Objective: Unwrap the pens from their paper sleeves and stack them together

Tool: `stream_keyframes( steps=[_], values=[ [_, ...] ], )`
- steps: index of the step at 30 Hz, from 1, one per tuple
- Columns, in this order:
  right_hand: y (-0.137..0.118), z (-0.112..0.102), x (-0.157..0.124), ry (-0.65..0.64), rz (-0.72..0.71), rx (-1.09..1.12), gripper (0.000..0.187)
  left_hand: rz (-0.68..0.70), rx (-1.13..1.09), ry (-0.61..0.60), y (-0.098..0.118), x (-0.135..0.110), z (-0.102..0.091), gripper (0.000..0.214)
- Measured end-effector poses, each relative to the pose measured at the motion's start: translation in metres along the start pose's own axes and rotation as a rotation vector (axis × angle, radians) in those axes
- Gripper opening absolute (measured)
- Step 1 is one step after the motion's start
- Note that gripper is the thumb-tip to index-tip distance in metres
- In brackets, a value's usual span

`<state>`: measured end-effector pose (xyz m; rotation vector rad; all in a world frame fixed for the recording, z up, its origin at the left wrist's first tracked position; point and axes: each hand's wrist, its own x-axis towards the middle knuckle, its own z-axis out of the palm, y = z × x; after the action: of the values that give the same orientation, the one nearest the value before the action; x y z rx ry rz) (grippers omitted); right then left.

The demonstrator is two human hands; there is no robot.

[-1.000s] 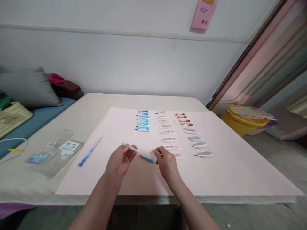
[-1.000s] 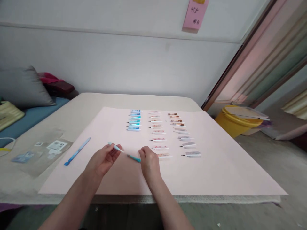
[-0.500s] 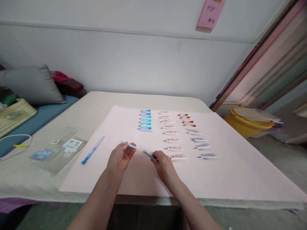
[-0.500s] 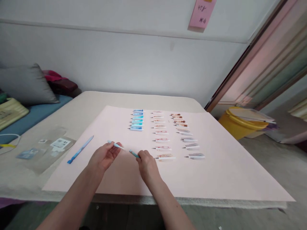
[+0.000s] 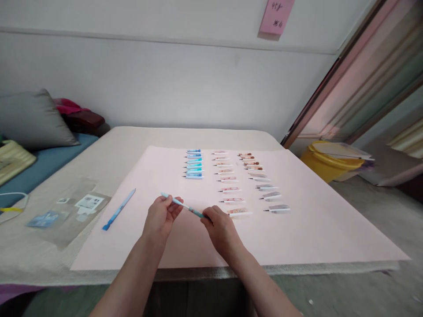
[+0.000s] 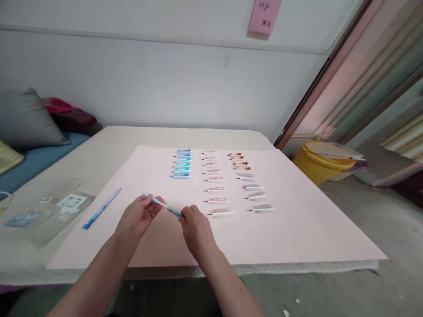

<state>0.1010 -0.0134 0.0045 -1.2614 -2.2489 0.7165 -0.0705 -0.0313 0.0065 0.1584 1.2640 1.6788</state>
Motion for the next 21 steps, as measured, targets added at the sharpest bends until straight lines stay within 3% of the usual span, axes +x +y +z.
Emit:
stream_keyframes(
  steps=[8,21],
  values=[
    [-0.008,0.002,-0.003,-0.004,0.009,-0.089,0.005,0.118,0.146,-0.07,-0.006,-0.015,0.01,0.018],
    [-0.005,-0.003,-0.005,0.022,0.021,-0.067,0.006,0.135,0.227,-0.114,-0.013,-0.019,0.013,0.025]
  ],
)
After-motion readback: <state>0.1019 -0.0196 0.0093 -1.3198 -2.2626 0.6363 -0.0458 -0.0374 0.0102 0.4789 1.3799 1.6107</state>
